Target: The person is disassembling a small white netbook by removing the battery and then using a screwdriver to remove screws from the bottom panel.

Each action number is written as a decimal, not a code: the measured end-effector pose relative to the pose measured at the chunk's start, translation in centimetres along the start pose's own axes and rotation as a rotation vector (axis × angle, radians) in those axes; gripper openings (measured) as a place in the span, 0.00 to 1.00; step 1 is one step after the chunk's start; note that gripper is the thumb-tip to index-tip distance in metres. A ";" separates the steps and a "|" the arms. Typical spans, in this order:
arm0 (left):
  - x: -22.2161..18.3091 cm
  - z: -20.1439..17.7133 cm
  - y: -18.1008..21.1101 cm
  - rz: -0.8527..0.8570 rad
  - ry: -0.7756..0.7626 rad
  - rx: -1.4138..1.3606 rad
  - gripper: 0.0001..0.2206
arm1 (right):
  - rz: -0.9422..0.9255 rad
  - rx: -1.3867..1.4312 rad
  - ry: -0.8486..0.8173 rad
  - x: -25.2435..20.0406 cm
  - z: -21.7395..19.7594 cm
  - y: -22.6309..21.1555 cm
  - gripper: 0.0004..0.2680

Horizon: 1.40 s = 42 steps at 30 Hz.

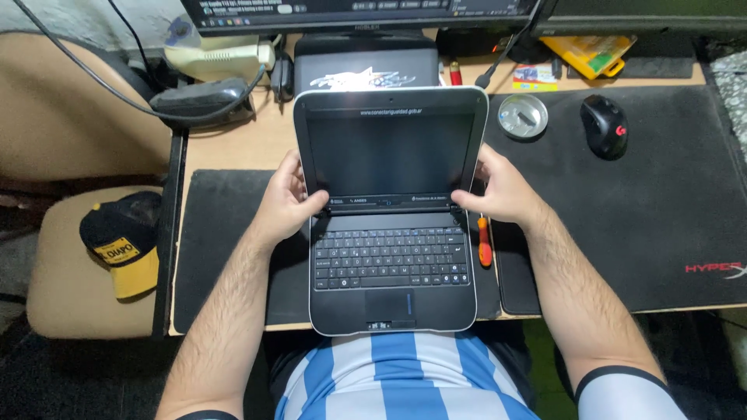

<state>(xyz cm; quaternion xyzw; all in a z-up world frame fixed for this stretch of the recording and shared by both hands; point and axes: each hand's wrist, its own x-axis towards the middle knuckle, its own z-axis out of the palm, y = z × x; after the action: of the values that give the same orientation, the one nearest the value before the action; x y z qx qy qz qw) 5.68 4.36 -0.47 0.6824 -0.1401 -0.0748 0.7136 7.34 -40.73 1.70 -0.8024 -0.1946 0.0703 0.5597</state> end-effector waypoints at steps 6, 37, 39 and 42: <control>5.3 1.0 1.6 0.181 0.230 -0.147 0.20 | -0.120 0.159 0.252 4.3 -2.0 2.2 0.12; -4.8 6.9 5.1 0.725 0.313 0.139 0.27 | -0.313 0.101 0.187 -9.1 0.5 -8.1 0.11; -8.2 6.4 5.5 0.712 0.146 0.230 0.28 | -0.415 0.006 0.066 -11.5 0.6 -7.7 0.15; -13.1 5.5 6.7 0.789 0.024 0.592 0.18 | -0.514 -0.082 -0.145 -13.9 0.4 -9.2 0.14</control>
<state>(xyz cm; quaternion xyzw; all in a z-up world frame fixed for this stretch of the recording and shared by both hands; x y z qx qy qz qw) -8.92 3.44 5.04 0.7516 -0.3949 0.2519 0.4644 -7.64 -43.13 8.57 -0.7417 -0.4342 -0.0250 0.5107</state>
